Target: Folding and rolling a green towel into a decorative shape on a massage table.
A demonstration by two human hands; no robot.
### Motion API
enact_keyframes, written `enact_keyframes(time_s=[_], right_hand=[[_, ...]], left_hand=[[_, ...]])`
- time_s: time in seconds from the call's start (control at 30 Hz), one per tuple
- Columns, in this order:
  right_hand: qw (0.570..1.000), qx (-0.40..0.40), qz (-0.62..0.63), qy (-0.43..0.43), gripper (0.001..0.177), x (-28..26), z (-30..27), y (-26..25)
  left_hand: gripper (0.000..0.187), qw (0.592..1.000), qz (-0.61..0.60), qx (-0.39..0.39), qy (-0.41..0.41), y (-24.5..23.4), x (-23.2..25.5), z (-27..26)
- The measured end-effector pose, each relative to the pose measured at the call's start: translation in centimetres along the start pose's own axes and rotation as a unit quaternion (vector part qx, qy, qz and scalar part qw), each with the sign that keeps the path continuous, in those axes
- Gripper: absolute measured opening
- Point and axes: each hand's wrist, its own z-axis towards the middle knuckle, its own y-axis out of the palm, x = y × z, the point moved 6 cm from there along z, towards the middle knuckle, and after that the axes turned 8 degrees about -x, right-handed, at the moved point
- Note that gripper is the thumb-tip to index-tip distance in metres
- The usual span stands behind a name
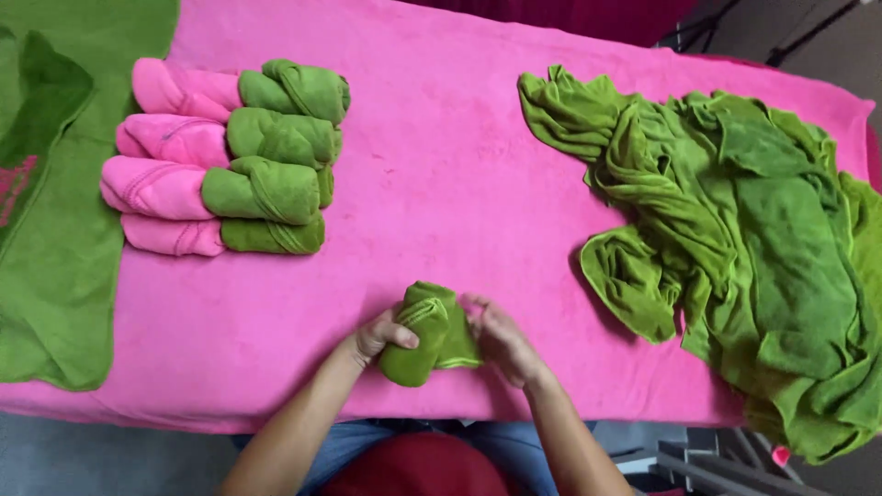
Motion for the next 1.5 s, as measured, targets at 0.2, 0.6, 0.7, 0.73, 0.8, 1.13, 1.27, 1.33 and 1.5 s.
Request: enact_keyframes(time_s=[0.2,0.6,0.7,0.73,0.8,1.13,1.27,1.33,1.5], right_hand=[[0.992,0.017,-0.022,-0.123,0.05,3.4,-2.8,0.3],[0.945,-0.139,-0.242,-0.172,0.09,-4.5,-4.3,8.2],[0.833,-0.047,-0.494,-0.243,0.05,-4.1,-3.5,6.6],[0.833,-0.047,-0.494,-0.244,0.05,-2.9,-2.9,5.8],[0.698,0.02,-0.616,-0.363,0.014,-1.7,-2.8,4.9],[0.678,-0.021,-0.581,-0.449,0.014,-3.8,-3.9,7.4],[0.713,-0.024,-0.545,-0.441,0.011,-4.3,-4.2,8.1],[0.734,-0.025,-0.526,-0.428,0.011,-4.5,-4.1,8.0],[0.775,-0.05,-0.504,-0.379,0.011,-4.4,-3.4,7.8]], left_hand=[[0.107,0.97,0.217,-0.018,-0.109,3.6,4.8,-1.7],[0.095,0.635,0.763,0.053,-0.111,8.5,10.3,0.3],[0.079,0.583,0.807,0.095,-0.005,8.8,9.4,-1.1],[0.079,0.582,0.807,0.095,-0.005,8.4,8.7,-1.3],[0.062,0.566,0.8,0.112,0.165,9.1,8.5,-2.4],[0.027,0.605,0.772,0.138,0.138,8.7,6.6,-2.8],[0.027,0.609,0.773,0.113,0.135,9.0,6.3,-3.4],[0.029,0.622,0.765,0.099,0.139,9.6,6.8,-4.0],[0.04,0.58,0.787,0.087,0.19,9.7,5.6,-4.7]])
